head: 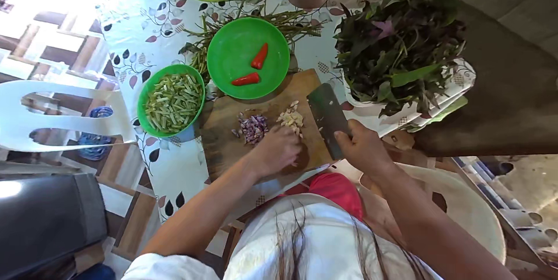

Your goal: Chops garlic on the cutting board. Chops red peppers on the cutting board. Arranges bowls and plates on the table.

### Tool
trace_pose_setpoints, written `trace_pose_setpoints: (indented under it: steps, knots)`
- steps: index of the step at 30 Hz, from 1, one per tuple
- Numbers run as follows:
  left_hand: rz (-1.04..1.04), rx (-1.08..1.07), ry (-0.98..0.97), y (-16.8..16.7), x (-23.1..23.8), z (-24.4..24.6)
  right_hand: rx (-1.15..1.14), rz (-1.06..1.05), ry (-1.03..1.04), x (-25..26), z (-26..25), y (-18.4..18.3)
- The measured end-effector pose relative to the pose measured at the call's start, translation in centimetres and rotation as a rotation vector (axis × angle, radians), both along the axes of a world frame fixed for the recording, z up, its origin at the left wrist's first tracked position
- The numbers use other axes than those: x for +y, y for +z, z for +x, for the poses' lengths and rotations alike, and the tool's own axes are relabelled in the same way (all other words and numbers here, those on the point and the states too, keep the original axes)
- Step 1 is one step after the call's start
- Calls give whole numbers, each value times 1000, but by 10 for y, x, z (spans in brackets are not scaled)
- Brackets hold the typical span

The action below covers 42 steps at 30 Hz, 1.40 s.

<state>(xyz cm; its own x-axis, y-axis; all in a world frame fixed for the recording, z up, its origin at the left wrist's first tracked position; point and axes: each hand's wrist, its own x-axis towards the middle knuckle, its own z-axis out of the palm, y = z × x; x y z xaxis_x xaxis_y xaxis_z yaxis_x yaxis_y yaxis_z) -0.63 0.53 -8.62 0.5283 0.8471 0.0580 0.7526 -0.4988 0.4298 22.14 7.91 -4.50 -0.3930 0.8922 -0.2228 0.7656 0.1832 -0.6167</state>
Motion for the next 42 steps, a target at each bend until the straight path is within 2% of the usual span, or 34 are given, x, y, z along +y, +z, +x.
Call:
trace_pose_setpoints:
  steps: [4,9,14,20,24,30,33,37,42]
  knots:
    - [194,-37,-24,-32,-29,2,23,-31,-15,-3,4,-10]
    - [275,-30,108,-37,-6,5,0,-68,-28,1,-8,-10]
    - [224,-80,305,-27,36,3,-42,-92,-20,5,-17,-1]
    - [-63,-101,346,-15,66,-7,-56,-117,-60,-3,-18,2]
    - [-19,-76,353,-26,66,-1,-121,-103,-75,-15,-27,5]
    - [-27,-175,398,-20,51,7,-199,-170,-31,-21,-43,9]
    - [-91,-72,428,-16,47,13,-221,-141,-41,-19,-43,11]
    - [-9,34,492,-21,54,24,-263,-41,-11,-15,-38,9]
    - [-170,58,534,-10,64,19,-335,-74,49,-13,-46,15]
